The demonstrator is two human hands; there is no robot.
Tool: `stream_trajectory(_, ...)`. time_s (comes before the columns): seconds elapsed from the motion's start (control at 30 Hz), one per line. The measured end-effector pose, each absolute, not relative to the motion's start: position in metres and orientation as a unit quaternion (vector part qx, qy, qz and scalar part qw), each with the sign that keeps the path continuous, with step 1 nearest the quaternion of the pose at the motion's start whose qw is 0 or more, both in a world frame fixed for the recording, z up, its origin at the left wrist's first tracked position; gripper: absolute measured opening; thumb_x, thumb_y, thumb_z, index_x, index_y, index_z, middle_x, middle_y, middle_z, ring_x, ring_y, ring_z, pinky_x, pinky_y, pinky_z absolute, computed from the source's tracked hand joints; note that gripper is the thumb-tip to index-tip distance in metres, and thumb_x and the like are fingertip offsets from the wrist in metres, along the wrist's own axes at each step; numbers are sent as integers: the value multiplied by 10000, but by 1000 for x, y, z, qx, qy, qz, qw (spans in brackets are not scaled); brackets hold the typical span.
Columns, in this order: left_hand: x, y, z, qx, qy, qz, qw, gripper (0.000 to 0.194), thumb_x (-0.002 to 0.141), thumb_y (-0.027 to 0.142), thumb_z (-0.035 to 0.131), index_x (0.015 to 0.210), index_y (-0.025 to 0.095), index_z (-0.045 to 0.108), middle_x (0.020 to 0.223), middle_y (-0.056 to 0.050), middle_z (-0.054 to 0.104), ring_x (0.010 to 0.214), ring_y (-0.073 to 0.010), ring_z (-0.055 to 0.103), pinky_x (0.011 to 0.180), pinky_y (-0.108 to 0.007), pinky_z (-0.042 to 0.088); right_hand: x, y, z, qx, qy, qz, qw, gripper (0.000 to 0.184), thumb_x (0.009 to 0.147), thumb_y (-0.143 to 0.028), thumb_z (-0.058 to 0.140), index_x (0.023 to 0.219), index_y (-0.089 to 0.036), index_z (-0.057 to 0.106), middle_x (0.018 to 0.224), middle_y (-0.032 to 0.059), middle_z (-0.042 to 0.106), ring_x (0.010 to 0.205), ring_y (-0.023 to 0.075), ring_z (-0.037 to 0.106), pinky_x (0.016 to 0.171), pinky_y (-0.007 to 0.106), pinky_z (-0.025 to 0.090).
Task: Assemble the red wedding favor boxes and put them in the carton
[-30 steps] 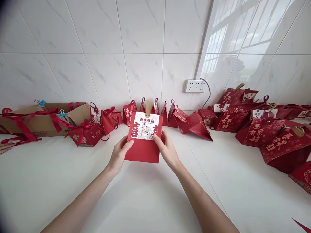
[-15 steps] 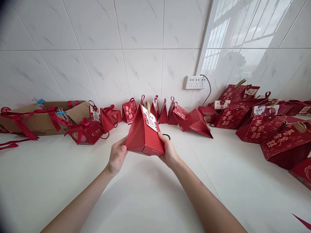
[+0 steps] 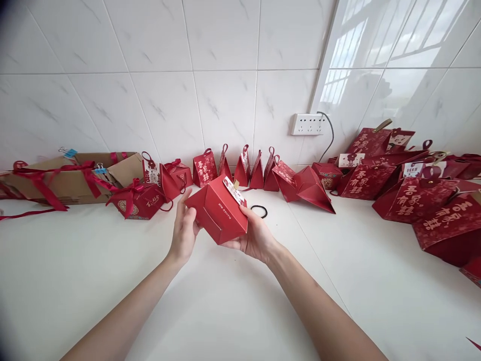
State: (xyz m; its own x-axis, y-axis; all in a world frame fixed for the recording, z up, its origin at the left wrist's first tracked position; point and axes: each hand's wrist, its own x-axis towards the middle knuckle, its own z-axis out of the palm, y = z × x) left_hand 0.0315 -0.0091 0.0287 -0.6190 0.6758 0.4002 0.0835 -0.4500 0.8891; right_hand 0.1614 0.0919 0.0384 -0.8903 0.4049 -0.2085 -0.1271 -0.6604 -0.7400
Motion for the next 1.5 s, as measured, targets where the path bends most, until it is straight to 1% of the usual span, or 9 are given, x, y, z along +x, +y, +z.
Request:
stream_trajectory(0.07,31,-8,29,407,476,758,183,628,812,451,611,1350,314,317,1301,-70,514,1116,-224,557,832,-303,519,161,91,38,-182,-386,894,140,456,888,-466,484,1247,-184,483,1025,102,676,843,218,696,693,336,597)
stream_trajectory(0.17,31,-7,28,458,462,743,159,585,759,399,691,1246,254,403,1240,-87,545,1077,-231,582,836,-307,523,160,91,38,-183,-388,894,128,479,912,-479,439,1274,-167,466,1034,122,666,801,207,702,666,322,603)
stream_trajectory(0.57,30,-5,26,390,497,750,194,497,724,412,720,1057,216,408,1085,-70,574,898,-218,651,644,-308,584,160,93,41,-182,-379,892,165,567,911,-607,323,1215,-158,489,930,118,668,650,175,701,519,255,601)
stream_trajectory(0.77,30,-7,28,403,516,718,238,402,740,493,665,883,179,459,961,-62,606,793,-225,670,570,-305,568,159,100,39,-205,-374,866,262,138,826,-276,564,942,-206,592,705,-12,639,480,80,599,448,155,558)
stream_trajectory(0.9,32,-9,27,423,523,692,261,359,770,496,633,861,178,495,904,-46,617,732,-220,677,594,-314,552,160,103,42,-239,-373,844,302,55,725,-190,575,775,-185,598,547,-44,541,413,51,505,360,100,478)
stream_trajectory(1.03,30,-7,26,404,527,691,286,415,751,563,606,888,174,553,1015,-89,633,869,-272,662,690,-368,546,162,106,42,-238,-407,813,343,130,710,-253,608,813,-188,564,597,-43,557,421,54,491,341,119,468)
stream_trajectory(1.2,28,-4,28,322,482,669,465,745,801,737,253,1093,152,610,1200,-153,586,1159,-341,519,877,-441,479,164,100,40,-204,-502,719,436,337,750,-439,650,966,-271,452,773,-60,575,540,91,576,407,206,540)
stream_trajectory(1.33,35,-3,30,242,464,664,535,679,855,661,243,1103,130,588,1122,-167,603,1012,-352,600,792,-446,502,166,86,42,-107,-607,676,403,417,802,-453,607,1136,-317,398,794,-60,533,588,106,604,486,267,574)
stream_trajectory(1.5,37,-4,33,237,400,691,553,519,880,484,295,1079,122,610,1004,-140,636,857,-276,630,759,-405,517,167,78,38,-41,-692,624,361,506,838,-391,595,1254,-341,311,825,-43,510,621,114,605,505,277,568)
